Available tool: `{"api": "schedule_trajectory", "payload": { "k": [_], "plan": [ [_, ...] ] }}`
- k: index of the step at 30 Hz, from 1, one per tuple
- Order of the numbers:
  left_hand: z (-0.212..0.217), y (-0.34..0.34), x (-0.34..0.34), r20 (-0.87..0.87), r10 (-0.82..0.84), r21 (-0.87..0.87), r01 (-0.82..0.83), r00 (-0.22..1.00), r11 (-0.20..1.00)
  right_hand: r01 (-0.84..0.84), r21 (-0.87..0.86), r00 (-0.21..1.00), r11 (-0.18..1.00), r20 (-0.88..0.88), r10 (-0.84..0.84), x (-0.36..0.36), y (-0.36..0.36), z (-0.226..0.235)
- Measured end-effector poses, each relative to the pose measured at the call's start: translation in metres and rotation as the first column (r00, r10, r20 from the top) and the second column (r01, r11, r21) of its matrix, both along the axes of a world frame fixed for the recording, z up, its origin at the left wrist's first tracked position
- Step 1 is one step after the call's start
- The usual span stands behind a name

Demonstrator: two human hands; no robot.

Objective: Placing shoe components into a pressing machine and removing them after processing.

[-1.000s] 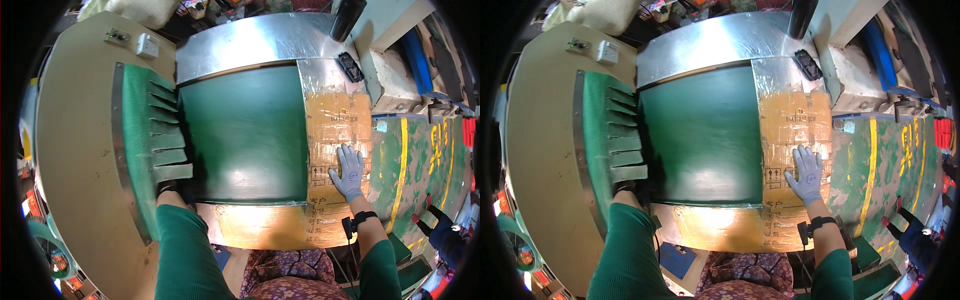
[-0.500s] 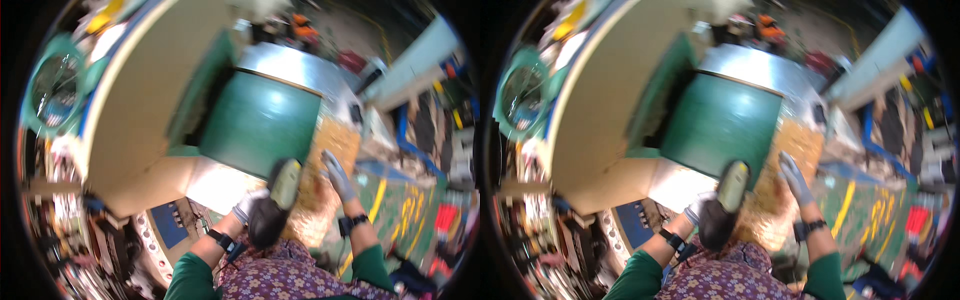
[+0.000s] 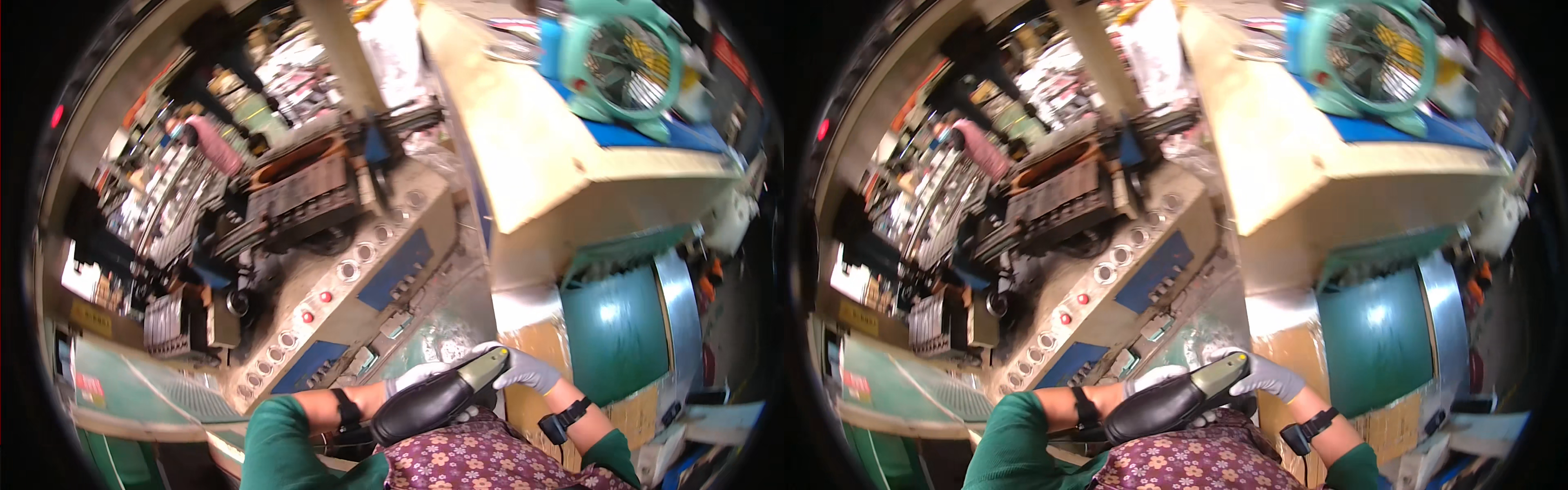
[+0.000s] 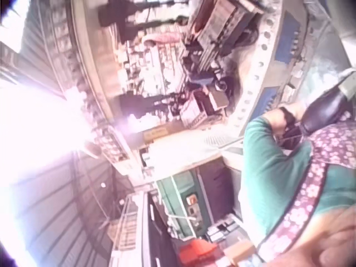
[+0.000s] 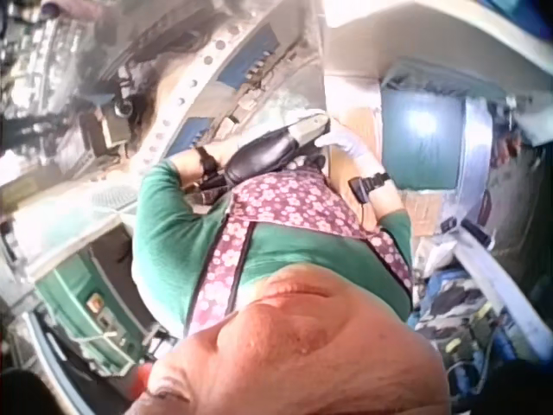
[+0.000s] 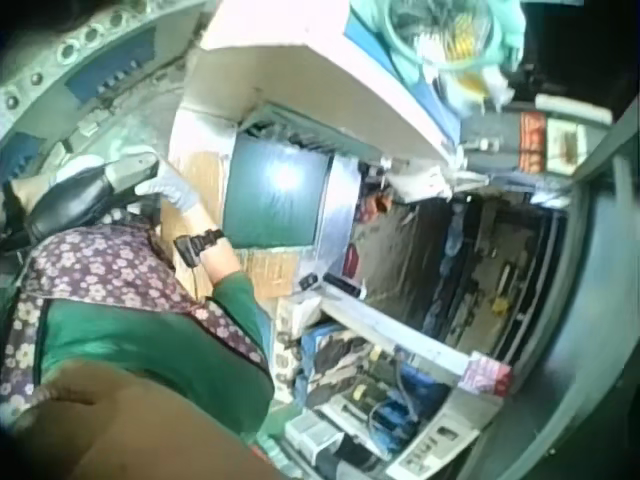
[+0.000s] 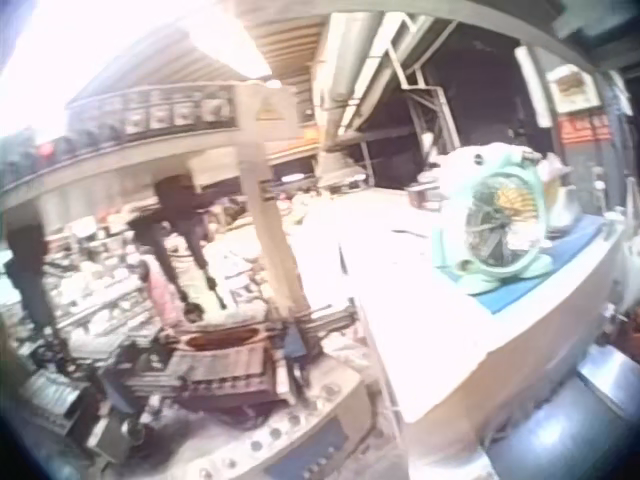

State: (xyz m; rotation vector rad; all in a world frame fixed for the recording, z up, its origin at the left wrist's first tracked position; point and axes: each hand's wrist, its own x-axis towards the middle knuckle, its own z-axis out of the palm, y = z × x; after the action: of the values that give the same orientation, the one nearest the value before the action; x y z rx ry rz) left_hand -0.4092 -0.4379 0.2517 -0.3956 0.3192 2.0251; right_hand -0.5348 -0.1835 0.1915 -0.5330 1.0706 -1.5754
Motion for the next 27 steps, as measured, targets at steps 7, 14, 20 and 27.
{"api": "schedule_trajectory", "payload": {
  "k": [7, 14, 20, 27],
  "plan": [
    [0.024, -0.125, 0.078, -0.045, 0.51, 0.392, -0.455, 0.859, 0.8, 0.032, -0.339, 0.84, 0.94, 0.519, 0.159, 0.02, -0.211, -0.025],
    [-0.059, -0.175, 0.157, -0.038, 0.998, 0.126, -0.991, -0.042, -0.037, 0.334, -0.212, 0.806, 0.918, 0.57, -0.161, -0.072, -0.355, 0.032],
    [-0.134, -0.151, 0.192, -0.177, 0.963, -0.42, -0.869, -0.205, -0.263, 0.441, -0.381, 0.897, 0.813, 0.205, -0.391, -0.261, -0.489, 0.061],
    [-0.183, -0.121, 0.181, -0.061, 0.89, -0.659, -0.651, -0.453, -0.376, 0.472, -0.332, 0.747, 0.816, -0.342, -0.571, -0.347, -0.655, 0.076]
  ]
}}
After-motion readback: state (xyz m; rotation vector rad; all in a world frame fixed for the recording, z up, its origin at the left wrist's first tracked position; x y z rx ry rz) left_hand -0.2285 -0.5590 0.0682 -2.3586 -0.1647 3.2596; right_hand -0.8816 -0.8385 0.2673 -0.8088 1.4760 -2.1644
